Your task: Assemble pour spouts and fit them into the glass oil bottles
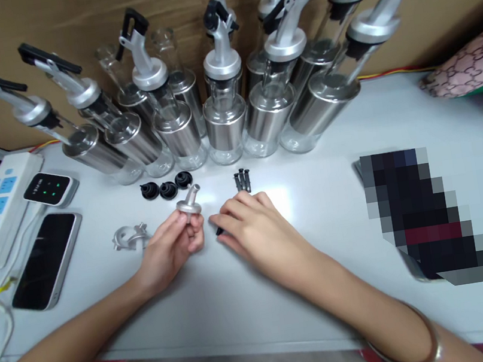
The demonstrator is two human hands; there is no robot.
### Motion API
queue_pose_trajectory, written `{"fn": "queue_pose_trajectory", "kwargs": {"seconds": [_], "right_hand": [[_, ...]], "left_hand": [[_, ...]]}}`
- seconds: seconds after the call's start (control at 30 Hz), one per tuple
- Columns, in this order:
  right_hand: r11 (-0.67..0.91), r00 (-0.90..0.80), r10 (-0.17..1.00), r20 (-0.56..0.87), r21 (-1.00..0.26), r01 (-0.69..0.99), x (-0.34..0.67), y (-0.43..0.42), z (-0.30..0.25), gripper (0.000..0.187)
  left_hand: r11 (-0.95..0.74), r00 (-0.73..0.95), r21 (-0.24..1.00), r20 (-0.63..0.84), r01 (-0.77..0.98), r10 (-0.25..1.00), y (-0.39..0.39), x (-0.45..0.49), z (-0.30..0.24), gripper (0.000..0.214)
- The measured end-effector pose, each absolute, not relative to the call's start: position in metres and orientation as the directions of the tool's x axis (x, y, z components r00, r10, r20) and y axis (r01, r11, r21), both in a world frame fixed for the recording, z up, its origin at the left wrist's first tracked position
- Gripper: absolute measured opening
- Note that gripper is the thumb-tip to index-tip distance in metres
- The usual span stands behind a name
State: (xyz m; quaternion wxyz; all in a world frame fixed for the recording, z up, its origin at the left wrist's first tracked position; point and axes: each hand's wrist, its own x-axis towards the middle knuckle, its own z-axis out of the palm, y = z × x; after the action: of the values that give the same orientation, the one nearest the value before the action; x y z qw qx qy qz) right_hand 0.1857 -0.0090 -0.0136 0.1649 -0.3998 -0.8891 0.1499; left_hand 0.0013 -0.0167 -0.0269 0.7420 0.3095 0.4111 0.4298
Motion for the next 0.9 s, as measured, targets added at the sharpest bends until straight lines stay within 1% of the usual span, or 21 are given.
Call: {"fn": "queue_pose_trajectory", "kwargs": {"seconds": [0.13,0.23,0.3,0.4,0.47,0.6,0.77,0.9], "right_hand": [[0.663,-0.653,0.737,0.173,-0.373,0.649,0.183,-0.011,-0.017,0.009],[0.63,-0.599,0.77,0.219,-0.401,0.664,0.186,-0.011,-0.016,0.01],[0.573,-0.503,0.818,0.278,-0.479,0.666,0.188,-0.01,-0.013,0.011],[0.482,-0.332,0.876,0.35,-0.618,0.621,0.19,-0.009,-0.005,0.012],[0.462,-0.265,0.886,0.382,-0.662,0.59,0.191,-0.009,-0.001,0.015],[0.473,-0.237,0.879,0.414,-0.688,0.551,0.191,-0.011,0.0,0.019],[0.423,-0.172,0.902,0.396,-0.73,0.537,0.191,-0.013,-0.004,0.014],[0.441,-0.194,0.895,0.403,-0.724,0.53,0.192,-0.012,-0.002,0.012]], "left_hand": [[0.459,0.331,0.813,-0.349,-0.358,0.877,-0.015,0.0,-0.028,0.028],[0.451,0.373,0.841,-0.332,-0.298,0.866,-0.016,-0.002,-0.029,0.028],[0.431,0.409,0.871,-0.314,-0.236,0.857,-0.016,-0.003,-0.03,0.026],[0.413,0.464,0.893,-0.293,-0.179,0.836,-0.017,-0.005,-0.032,0.026],[0.41,0.49,0.895,-0.283,-0.173,0.825,-0.017,-0.006,-0.033,0.027],[0.4,0.515,0.907,-0.282,-0.132,0.809,-0.017,-0.008,-0.032,0.025],[0.389,0.522,0.918,-0.294,-0.079,0.801,-0.016,-0.007,-0.028,0.024],[0.384,0.522,0.922,-0.302,-0.054,0.798,-0.016,-0.007,-0.025,0.028]]}}
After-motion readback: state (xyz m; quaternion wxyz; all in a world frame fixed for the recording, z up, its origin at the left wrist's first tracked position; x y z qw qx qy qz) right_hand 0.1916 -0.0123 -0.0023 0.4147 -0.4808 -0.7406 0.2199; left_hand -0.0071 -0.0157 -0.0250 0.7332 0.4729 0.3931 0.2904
